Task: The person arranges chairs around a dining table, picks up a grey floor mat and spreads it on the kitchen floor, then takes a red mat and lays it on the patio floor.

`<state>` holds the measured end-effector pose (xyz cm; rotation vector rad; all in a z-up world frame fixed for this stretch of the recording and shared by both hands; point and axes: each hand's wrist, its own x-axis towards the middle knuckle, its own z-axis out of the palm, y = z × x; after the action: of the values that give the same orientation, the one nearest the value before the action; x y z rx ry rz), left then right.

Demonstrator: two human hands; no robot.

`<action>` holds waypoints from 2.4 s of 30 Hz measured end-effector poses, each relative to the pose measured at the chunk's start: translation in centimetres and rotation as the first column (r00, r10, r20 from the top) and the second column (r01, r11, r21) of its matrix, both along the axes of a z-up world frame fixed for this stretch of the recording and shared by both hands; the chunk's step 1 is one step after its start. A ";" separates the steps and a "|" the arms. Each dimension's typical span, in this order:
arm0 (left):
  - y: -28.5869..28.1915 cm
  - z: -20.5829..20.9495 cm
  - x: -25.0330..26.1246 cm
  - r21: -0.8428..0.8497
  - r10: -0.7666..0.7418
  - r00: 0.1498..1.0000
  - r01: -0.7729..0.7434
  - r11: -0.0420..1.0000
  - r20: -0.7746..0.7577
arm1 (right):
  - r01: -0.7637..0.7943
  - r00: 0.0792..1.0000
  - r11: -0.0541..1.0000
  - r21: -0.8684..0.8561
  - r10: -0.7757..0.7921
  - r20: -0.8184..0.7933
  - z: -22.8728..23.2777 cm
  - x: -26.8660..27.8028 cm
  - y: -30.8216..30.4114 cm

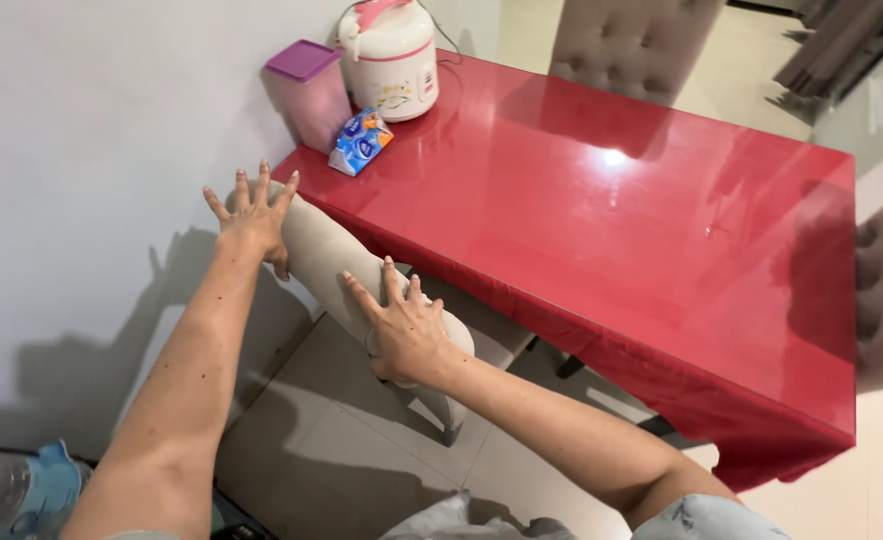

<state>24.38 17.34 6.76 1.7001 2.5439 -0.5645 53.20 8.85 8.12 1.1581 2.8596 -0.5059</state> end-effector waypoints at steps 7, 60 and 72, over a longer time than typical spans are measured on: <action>2.1 -0.3 0.2 -0.129 -0.058 0.991 0.074 0.989 0.124 | -0.026 0.992 0.999 -0.035 0.030 0.124 0.9 3.7 2.5; 15.0 -4.5 5.3 0.128 -0.357 0.883 0.334 0.934 0.303 | 0.470 0.876 0.809 0.352 -0.475 -0.078 -2.0 9.2 12.5; 7.5 0.2 21.9 0.218 -0.619 0.665 0.588 0.779 0.417 | 0.560 0.730 0.820 0.119 -0.420 -0.540 -4.9 22.1 10.5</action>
<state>46.32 24.81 6.94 2.3586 1.6441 -0.0368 75.27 19.40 3.21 2.1772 3.0678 -0.4730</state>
